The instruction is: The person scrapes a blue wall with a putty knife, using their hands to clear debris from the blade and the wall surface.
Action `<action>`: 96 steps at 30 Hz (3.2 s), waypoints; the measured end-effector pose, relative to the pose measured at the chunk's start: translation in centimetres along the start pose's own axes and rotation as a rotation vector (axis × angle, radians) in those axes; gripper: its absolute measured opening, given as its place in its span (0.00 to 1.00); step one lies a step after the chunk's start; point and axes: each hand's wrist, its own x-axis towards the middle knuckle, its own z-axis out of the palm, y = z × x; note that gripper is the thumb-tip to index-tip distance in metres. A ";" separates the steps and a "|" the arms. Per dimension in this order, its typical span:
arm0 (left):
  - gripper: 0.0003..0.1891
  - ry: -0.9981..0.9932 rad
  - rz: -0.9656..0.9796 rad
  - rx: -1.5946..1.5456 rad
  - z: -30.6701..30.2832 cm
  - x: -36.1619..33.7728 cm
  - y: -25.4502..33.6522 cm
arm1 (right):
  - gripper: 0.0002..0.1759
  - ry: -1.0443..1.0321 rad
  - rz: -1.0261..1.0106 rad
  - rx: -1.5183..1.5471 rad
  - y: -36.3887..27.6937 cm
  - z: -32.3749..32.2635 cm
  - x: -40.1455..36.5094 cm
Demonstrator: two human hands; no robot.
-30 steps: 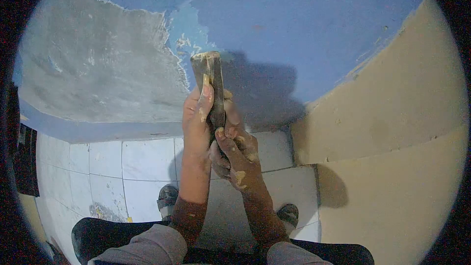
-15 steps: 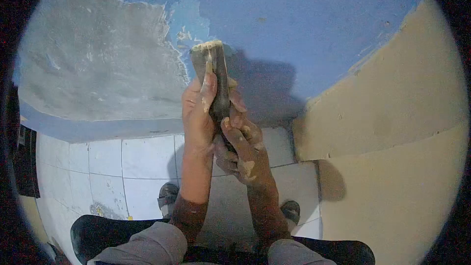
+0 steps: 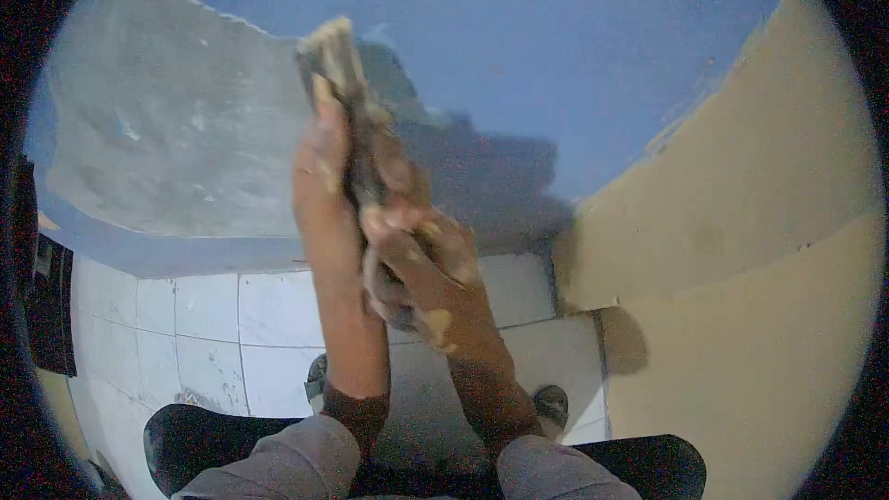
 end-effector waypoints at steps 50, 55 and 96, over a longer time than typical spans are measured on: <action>0.21 -0.013 -0.352 -0.006 -1.2 -2.5 -3.8 | 0.09 -0.010 0.214 0.266 4.0 -2.7 -0.9; 0.19 -0.009 -0.347 -0.019 -1.0 -2.6 -3.5 | 0.09 -0.093 0.241 0.377 4.0 -3.1 -0.9; 0.17 -0.117 -0.387 -0.028 -3.0 -2.6 -3.2 | 0.13 -0.056 0.158 0.311 6.4 -2.6 -0.3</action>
